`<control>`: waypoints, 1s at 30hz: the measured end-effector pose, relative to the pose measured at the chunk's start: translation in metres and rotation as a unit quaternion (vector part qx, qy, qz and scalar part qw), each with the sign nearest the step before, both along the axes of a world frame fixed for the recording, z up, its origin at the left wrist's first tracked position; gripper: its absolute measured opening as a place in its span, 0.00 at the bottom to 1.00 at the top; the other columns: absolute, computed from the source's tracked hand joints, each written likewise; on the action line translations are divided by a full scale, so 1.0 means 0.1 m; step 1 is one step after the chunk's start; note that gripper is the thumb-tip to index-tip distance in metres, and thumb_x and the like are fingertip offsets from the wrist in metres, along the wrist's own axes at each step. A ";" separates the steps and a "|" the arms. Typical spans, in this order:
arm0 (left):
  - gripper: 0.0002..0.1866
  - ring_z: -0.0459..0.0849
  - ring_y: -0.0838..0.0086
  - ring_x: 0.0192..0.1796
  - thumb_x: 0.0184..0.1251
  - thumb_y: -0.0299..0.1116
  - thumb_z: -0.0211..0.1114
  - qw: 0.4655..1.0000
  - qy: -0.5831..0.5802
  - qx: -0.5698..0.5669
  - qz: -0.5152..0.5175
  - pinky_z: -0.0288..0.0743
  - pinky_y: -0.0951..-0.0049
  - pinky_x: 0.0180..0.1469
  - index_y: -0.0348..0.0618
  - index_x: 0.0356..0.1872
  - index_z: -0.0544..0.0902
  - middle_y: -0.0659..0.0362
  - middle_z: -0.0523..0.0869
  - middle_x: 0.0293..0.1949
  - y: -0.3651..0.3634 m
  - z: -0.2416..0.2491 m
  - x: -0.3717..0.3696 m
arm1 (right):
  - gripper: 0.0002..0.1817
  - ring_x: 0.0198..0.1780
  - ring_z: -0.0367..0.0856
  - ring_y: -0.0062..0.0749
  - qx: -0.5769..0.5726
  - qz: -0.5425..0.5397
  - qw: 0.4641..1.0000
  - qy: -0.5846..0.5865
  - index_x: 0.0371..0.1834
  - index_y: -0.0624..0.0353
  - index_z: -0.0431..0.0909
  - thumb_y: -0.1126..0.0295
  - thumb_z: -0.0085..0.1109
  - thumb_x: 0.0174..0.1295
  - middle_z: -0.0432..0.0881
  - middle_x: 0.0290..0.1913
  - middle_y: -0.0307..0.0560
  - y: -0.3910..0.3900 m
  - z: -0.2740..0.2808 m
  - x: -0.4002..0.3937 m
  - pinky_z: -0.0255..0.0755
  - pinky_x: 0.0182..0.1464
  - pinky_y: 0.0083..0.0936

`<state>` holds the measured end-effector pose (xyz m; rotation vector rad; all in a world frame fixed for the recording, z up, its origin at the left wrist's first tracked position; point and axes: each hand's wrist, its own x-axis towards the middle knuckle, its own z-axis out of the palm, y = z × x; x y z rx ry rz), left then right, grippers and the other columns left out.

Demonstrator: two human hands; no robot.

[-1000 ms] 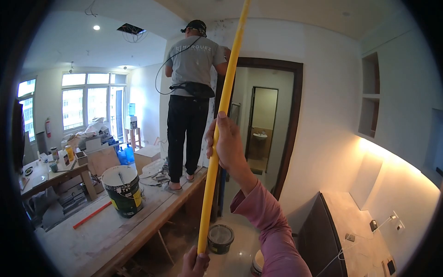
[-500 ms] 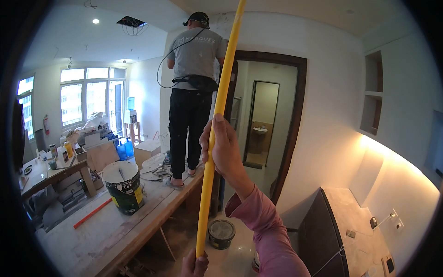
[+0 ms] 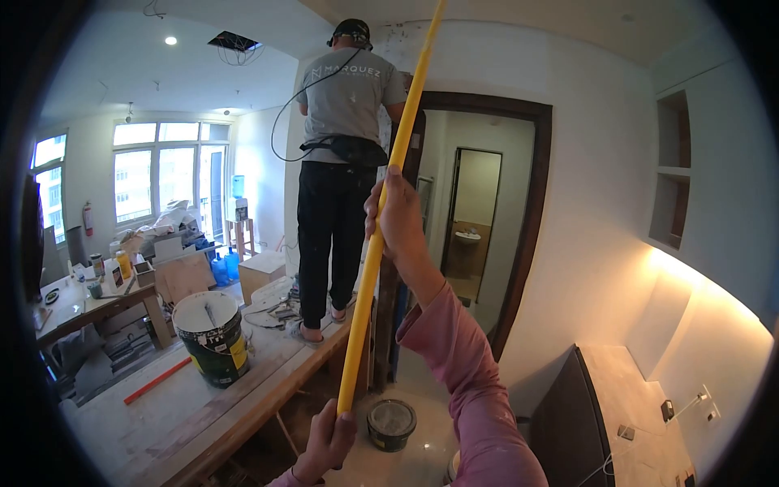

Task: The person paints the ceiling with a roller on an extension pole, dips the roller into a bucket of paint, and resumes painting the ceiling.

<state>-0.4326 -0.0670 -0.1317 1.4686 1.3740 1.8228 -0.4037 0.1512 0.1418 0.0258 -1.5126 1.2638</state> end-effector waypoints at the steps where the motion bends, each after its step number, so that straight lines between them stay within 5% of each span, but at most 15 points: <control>1: 0.16 0.73 0.85 0.20 0.79 0.41 0.52 1.000 -0.004 -0.004 -0.004 0.66 0.78 0.23 0.41 0.33 0.70 0.65 0.75 0.19 0.09 0.06 0.00 | 0.27 0.13 0.68 0.21 0.000 0.000 1.000 0.002 0.35 0.54 0.68 0.41 0.38 0.77 0.69 0.19 0.36 0.16 0.06 -0.01 0.68 0.16 0.21; 18: 0.15 0.73 0.80 0.21 0.80 0.39 0.55 0.999 0.020 0.041 -0.015 0.68 0.72 0.24 0.38 0.35 0.70 0.59 0.74 0.19 1.98 0.96 -0.01 | 0.24 0.17 0.67 0.23 -0.056 0.008 0.998 -0.005 0.35 0.52 0.68 0.44 0.36 0.78 0.69 0.21 0.35 2.27 1.01 0.04 0.68 0.23 0.25; 28: 0.18 0.76 0.71 0.22 0.80 0.43 0.55 0.999 0.045 0.030 0.005 0.70 0.65 0.28 0.37 0.36 0.71 0.55 0.77 0.20 2.32 1.23 -0.06 | 0.25 0.19 0.69 0.24 -0.041 -0.003 0.999 -0.003 0.36 0.54 0.68 0.44 0.36 0.78 0.70 0.22 0.37 2.78 1.27 -0.02 0.70 0.25 0.27; 30: 0.15 0.71 0.81 0.22 0.80 0.42 0.55 0.998 0.053 0.035 0.012 0.66 0.75 0.25 0.40 0.36 0.72 0.65 0.73 0.21 2.27 1.31 -0.06 | 0.25 0.19 0.69 0.24 -0.033 -0.011 0.999 0.000 0.35 0.54 0.68 0.43 0.36 0.78 0.70 0.22 0.37 2.82 1.27 -0.06 0.70 0.25 0.27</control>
